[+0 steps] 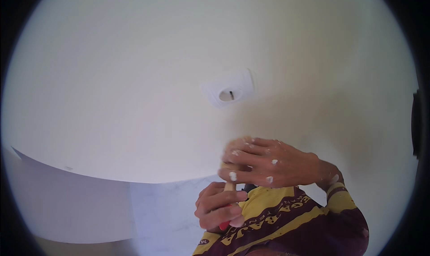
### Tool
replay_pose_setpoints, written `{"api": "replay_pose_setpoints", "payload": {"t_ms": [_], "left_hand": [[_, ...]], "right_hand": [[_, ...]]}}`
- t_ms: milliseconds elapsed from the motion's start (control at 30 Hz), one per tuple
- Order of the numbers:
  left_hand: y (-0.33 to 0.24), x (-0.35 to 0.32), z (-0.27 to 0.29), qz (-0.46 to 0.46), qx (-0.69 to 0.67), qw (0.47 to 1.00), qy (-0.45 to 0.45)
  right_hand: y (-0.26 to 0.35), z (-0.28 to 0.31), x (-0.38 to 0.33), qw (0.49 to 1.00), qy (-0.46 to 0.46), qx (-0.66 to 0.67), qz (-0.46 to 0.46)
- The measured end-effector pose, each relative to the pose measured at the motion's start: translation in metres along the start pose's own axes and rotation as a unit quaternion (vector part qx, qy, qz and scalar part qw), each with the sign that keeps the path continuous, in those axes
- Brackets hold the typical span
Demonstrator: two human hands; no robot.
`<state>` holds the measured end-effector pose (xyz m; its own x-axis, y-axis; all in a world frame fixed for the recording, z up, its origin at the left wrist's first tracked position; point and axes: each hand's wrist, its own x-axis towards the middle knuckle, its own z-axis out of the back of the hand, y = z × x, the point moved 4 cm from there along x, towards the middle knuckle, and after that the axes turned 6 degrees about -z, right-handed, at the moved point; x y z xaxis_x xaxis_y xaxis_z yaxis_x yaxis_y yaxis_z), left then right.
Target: The person uses a small brush and a cloth to clean around a wall socket and the surrounding wall area. They wipe the socket face and the adjacent wall surface repeatedly, moving between different spots on the wall.
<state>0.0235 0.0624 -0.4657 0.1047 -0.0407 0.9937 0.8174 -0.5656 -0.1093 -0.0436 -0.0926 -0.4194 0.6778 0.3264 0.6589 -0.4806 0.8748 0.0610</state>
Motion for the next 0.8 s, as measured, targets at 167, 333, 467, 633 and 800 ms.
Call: {"api": "replay_pose_setpoints", "payload": {"t_ms": [167, 333, 467, 633, 800], "left_hand": [[-0.009, -0.011, 0.013, 0.044, 0.196, 0.915, -0.350], [-0.019, -0.021, 0.044, 0.118, 0.205, 0.968, -0.086], [-0.037, -0.064, 0.041, 0.392, 0.167, 0.890, -0.160], [-0.032, -0.096, 0.015, 0.390, 0.066, 0.918, -0.032], [-0.025, -0.131, 0.045, 0.440, 0.081, 0.893, 0.047]], "right_hand": [[0.008, 0.033, 0.052, 0.971, -0.221, -0.059, 0.067], [-0.043, 0.091, -0.006, 0.959, -0.248, 0.133, -0.026], [-0.034, 0.124, -0.060, 0.844, -0.481, -0.167, -0.170], [0.018, -0.010, 0.055, 0.963, -0.268, -0.022, -0.020], [-0.025, -0.026, 0.068, 0.951, -0.152, 0.269, -0.018]]}}
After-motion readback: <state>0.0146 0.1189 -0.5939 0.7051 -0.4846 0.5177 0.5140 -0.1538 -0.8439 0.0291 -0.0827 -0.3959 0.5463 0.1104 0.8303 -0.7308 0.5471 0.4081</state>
